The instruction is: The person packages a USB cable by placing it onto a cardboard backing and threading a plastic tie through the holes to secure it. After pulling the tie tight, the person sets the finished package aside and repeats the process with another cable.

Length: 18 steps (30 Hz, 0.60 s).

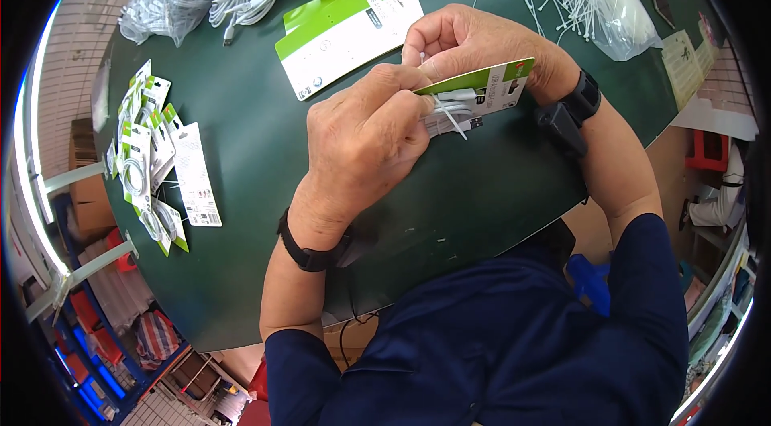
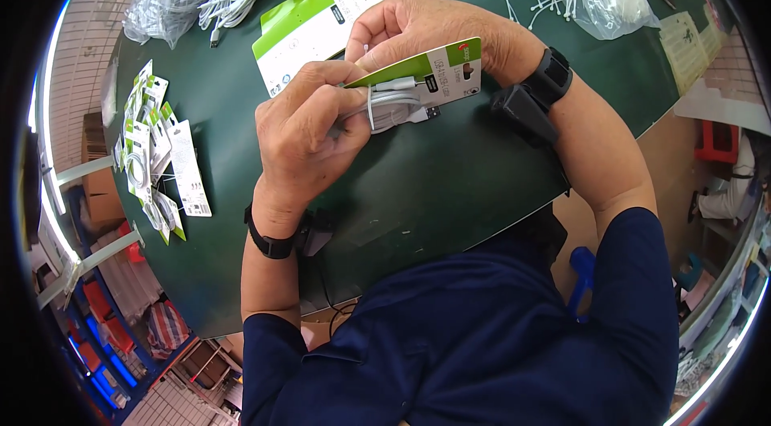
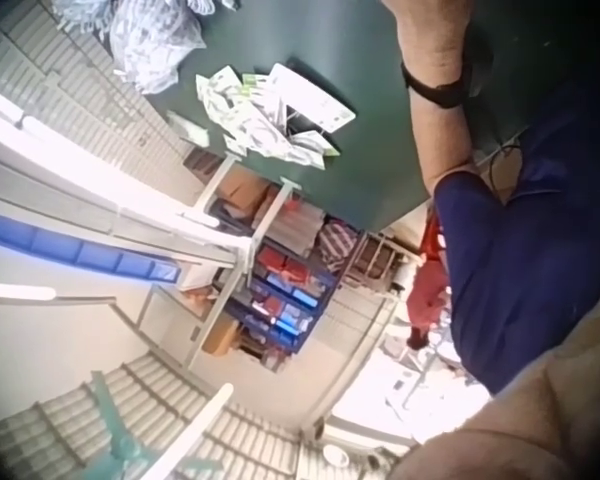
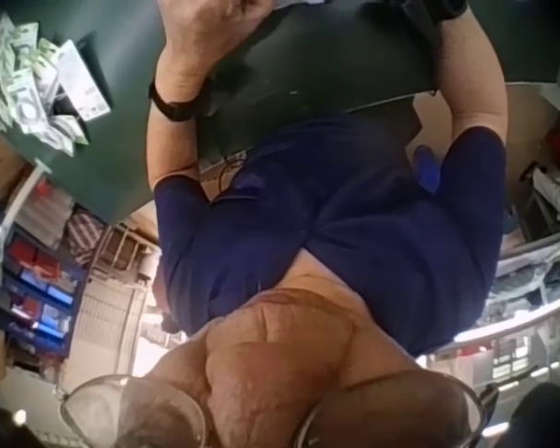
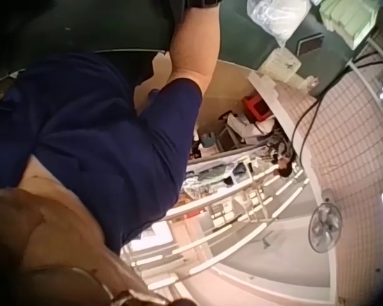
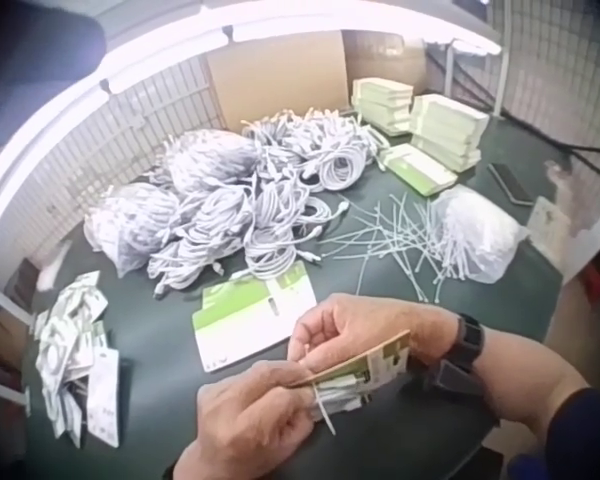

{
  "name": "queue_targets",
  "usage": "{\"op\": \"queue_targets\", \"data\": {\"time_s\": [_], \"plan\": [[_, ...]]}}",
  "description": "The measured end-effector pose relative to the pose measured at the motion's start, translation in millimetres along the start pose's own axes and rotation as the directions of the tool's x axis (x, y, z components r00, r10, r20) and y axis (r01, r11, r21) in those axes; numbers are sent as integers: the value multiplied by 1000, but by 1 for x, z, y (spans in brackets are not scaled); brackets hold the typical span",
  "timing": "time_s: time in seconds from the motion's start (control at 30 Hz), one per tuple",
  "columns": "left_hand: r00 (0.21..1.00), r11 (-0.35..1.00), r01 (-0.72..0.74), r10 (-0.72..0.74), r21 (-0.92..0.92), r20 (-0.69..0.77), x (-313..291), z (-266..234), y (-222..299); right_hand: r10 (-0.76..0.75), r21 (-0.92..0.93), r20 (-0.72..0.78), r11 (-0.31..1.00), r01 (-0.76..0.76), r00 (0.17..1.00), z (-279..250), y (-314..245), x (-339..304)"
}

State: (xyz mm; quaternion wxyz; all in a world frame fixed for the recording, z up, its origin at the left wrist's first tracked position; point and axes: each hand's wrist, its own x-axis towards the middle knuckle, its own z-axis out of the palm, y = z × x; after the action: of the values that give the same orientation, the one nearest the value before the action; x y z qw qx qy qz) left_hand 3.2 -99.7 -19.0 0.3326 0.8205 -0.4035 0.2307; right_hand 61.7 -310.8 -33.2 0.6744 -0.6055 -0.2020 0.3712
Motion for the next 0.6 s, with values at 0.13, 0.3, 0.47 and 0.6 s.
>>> {"op": "queue_targets", "data": {"time_s": [0.13,0.3,0.47,0.6], "plan": [[998,997,56,-56,-58,9,4,-1,3,-3,-43,23,999,4,1000,-2,0,-1],[984,971,176,-171,-159,42,4,-7,0,3,-104,-135,994,-17,991,2,-8,0],[945,906,321,-326,-277,29,-2,-11,-13,-158,-33,-552,985,168,819,-17,-17,-6],[860,786,474,-510,-396,15,-6,-12,-19,-579,-576,-551,785,228,602,-1,-22,-22]]}}
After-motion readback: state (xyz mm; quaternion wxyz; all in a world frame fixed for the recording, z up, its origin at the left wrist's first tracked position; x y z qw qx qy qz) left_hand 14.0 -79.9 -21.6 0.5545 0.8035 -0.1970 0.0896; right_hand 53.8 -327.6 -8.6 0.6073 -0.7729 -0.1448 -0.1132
